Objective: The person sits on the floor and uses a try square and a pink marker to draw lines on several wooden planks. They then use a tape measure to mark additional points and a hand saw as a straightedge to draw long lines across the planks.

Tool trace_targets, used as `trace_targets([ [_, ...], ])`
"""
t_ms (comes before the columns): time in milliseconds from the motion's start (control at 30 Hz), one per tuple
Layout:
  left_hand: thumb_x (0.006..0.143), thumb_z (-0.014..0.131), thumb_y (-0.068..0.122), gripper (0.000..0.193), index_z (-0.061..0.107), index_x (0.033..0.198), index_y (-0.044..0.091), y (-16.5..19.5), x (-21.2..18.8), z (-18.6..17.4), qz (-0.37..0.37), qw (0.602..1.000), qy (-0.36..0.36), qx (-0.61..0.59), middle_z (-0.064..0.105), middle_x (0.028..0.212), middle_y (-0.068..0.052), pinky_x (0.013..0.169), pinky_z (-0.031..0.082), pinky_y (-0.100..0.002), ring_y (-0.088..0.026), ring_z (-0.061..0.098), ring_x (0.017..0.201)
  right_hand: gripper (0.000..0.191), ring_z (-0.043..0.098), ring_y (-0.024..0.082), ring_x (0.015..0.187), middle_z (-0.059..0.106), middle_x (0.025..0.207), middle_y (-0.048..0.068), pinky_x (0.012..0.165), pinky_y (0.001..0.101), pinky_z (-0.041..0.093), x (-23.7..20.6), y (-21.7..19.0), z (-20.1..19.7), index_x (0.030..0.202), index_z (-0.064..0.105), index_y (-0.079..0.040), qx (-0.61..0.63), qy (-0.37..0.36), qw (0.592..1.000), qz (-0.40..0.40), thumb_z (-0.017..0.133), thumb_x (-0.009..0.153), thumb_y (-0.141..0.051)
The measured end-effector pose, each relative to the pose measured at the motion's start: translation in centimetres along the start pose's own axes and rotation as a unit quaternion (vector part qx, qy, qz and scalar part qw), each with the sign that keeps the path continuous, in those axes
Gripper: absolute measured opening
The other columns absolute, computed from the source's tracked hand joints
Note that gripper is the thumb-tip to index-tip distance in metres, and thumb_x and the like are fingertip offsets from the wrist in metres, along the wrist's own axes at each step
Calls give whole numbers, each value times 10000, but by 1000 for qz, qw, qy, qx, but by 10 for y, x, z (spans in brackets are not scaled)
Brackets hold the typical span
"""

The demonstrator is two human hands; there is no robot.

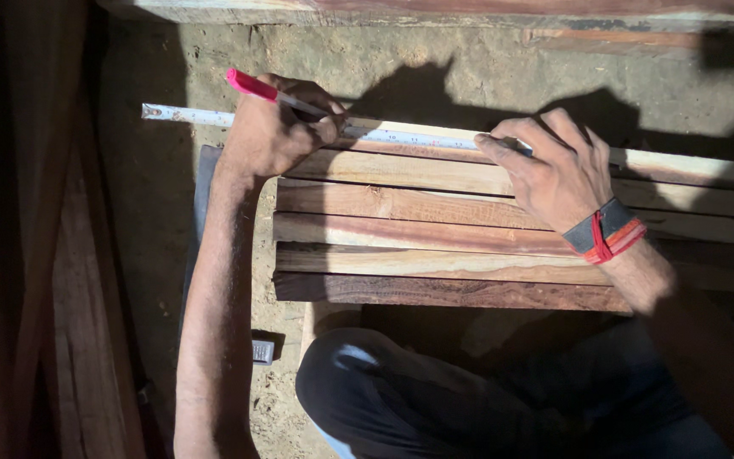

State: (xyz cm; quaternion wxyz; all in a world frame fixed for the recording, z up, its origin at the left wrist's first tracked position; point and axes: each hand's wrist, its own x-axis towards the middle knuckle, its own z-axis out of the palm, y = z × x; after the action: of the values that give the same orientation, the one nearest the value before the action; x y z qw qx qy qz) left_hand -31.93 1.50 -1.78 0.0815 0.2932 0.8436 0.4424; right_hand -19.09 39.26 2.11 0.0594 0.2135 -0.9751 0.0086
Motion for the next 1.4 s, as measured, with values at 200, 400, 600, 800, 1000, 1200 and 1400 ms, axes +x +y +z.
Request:
trace_targets([
  [200, 831, 667, 43, 243, 783, 1022, 139, 16, 1, -3, -142, 988, -29, -44, 780, 813, -48, 530, 594, -320, -132, 665, 560, 489, 543, 173, 1102, 641, 1281, -129, 945, 461, 522, -1, -1, 1, 1304, 756, -346, 0, 1, 1000, 1, 736, 900, -73],
  [400, 796, 597, -16, 334, 783, 1031, 132, 24, 1, -4, -158, 983, -21, -93, 797, 845, -60, 515, 540, -354, -145, 668, 600, 478, 542, 177, 1093, 642, 1276, -127, 925, 463, 522, 1, -2, -1, 1300, 757, -342, -1, -8, 1000, 6, 738, 898, -85],
  [600, 889, 749, 107, 134, 793, 1016, 112, 26, 2, -4, -70, 997, 5, -40, 792, 907, -87, 645, 614, -312, -140, 739, 709, 475, 545, 179, 1093, 641, 1268, -129, 908, 459, 524, 1, -5, -5, 1291, 763, -335, 0, 6, 1000, 3, 730, 890, -81],
  [800, 1074, 655, 140, 231, 735, 1211, -29, 58, -34, -9, 7, 937, 278, -212, 774, 1121, -152, 924, 626, -350, -212, 754, 999, 502, 559, 193, 1100, 644, 1244, -114, 903, 449, 527, 0, -9, -20, 1278, 765, -299, 8, 28, 1000, -6, 717, 847, -45],
  [1000, 1181, 512, 126, 267, 654, 1325, -48, 81, -166, 11, -105, 845, 524, -5, 732, 1197, -169, 987, 599, -327, -227, 728, 1077, 561, 588, 232, 1125, 639, 1296, -51, 928, 436, 556, -14, 1, -49, 1324, 723, -254, 54, 34, 998, -4, 706, 824, 0],
  [1200, 987, 696, 392, 413, 703, 1176, 25, 93, -290, 51, -528, 758, 296, 242, 695, 931, -201, 759, 536, -425, -335, 682, 821, 578, 608, 320, 1184, 532, 1466, 159, 941, 375, 559, -61, 24, -91, 1430, 634, -166, 218, 26, 975, 39, 754, 878, -45],
  [1400, 929, 758, 413, 522, 663, 1352, 124, 97, -330, 89, -400, 762, 371, 349, 658, 1172, -199, 751, 535, -505, -426, 636, 941, 635, 605, 325, 1245, 556, 1421, 174, 995, 393, 544, -147, 31, -127, 1375, 619, -76, 188, 75, 979, 39, 800, 768, -117],
])
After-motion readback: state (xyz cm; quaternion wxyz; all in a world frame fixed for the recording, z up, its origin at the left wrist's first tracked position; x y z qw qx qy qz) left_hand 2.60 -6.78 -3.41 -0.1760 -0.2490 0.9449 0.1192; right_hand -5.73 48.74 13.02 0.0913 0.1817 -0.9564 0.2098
